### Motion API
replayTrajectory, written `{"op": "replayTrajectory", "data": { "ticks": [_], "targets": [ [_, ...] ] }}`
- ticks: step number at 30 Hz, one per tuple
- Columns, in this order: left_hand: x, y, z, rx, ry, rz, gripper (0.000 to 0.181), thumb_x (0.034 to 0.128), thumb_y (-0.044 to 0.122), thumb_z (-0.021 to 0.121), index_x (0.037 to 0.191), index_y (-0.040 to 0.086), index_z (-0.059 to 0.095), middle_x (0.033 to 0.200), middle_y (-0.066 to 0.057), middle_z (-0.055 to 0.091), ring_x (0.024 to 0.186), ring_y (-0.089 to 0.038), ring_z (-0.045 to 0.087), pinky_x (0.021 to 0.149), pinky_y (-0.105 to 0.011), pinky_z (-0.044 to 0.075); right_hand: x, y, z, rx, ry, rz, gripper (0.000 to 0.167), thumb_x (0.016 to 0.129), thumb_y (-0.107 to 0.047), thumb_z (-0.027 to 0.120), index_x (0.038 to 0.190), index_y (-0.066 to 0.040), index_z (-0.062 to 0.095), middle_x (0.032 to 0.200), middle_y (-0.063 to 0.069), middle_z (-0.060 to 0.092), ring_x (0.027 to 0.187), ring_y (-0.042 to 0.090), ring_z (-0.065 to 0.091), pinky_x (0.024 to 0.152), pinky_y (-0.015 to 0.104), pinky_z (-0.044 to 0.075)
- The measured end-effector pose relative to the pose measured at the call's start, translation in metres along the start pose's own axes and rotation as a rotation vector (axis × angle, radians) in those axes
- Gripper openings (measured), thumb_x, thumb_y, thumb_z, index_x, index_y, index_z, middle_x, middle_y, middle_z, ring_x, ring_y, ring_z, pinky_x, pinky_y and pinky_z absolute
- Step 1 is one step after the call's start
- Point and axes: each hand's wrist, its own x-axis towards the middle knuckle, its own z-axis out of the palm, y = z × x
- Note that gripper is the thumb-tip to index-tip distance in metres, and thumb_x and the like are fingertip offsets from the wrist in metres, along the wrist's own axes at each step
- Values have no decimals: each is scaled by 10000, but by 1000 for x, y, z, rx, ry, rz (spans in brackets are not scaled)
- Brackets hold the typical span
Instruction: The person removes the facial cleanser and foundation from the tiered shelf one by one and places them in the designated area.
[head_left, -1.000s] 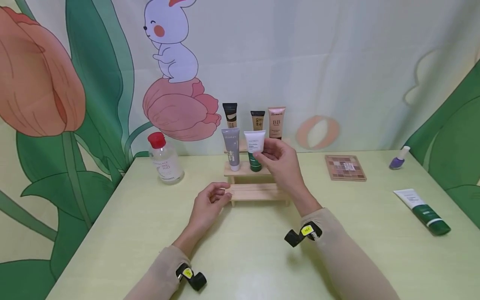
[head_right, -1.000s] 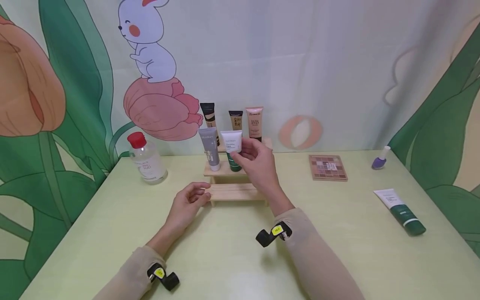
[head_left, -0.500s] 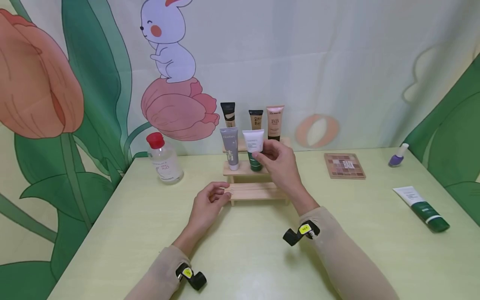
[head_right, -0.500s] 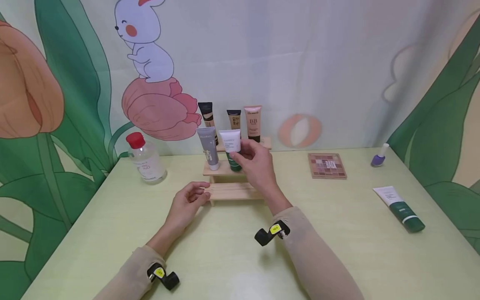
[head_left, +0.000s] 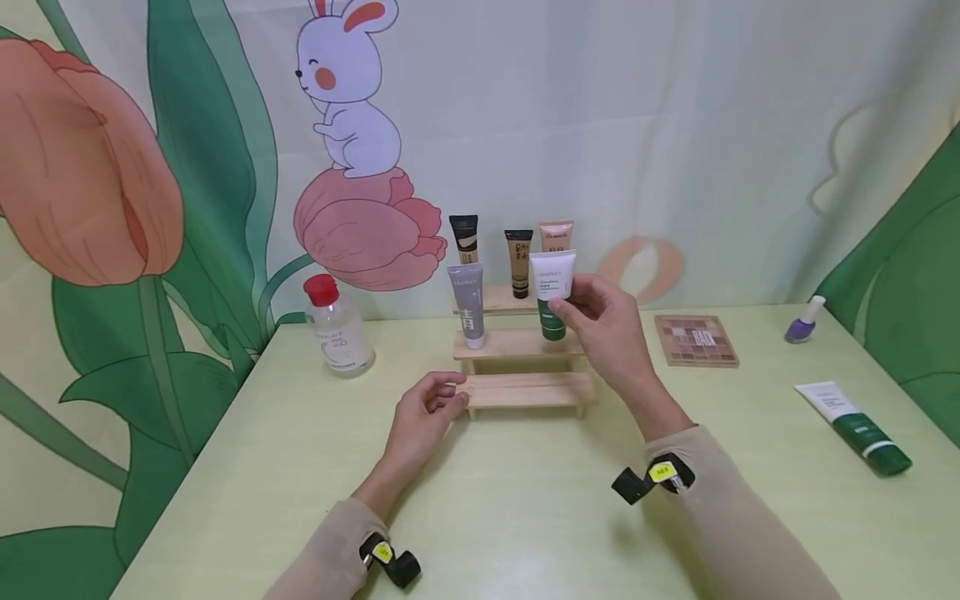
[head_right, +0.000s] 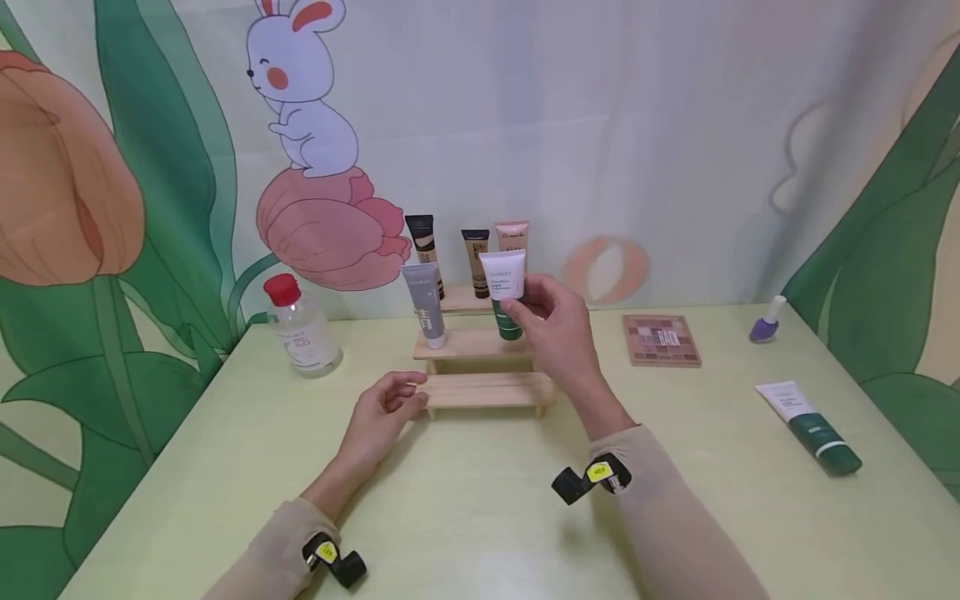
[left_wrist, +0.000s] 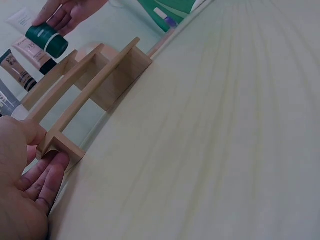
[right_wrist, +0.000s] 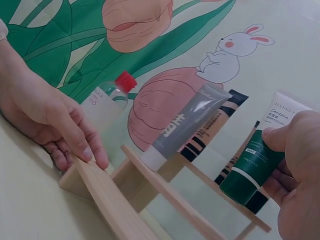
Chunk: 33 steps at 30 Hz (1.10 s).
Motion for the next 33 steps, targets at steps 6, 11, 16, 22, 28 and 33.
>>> {"op": "replayTrajectory", "data": {
  "ticks": [6,11,16,22,28,33],
  "targets": [
    [-1,0,0,22,-6,-10,233,1050,154,799,1282,171,782,1117,-70,706,989,-203,672,783,-211,527,-7,-7,-29,-49,23,-14,357,1081,-141,759,1395,14,689,1319,169,741,1139,206,702,974,208,564],
    [0,1,-2,30,6,-3,242,1048,154,800,1289,155,783,1120,-80,709,991,-195,676,805,-205,529,-16,-17,-59,-138,82,19,421,1083,-223,768,1449,-33,681,1346,135,726,1149,187,679,960,191,544],
    [0,4,-3,34,13,-4,247,1048,150,798,1294,142,781,1117,-87,716,975,-178,687,798,-201,530,-25,-18,-94,-208,148,76,493,1096,-311,740,1518,-77,646,1427,124,692,1180,175,656,974,176,536],
    [2,5,-2,33,21,3,251,1045,144,800,1295,129,781,1112,-97,722,964,-157,687,794,-197,529,-38,-15,-135,-298,206,136,546,1111,-398,686,1585,-141,602,1501,99,652,1217,150,631,991,136,513],
    [2,4,1,27,11,-7,245,1047,150,799,1290,135,781,1115,-83,702,959,-164,674,763,-201,521,-64,5,-168,-374,268,161,543,1122,-401,665,1586,-125,603,1467,71,647,1179,116,611,924,87,496],
    [1,3,3,26,5,-4,251,1044,135,797,1294,119,779,1114,-91,710,956,-158,679,768,-197,530,-86,25,-189,-420,297,168,545,1122,-384,676,1571,-84,604,1415,31,652,1136,68,607,874,68,500]
  ]
}}
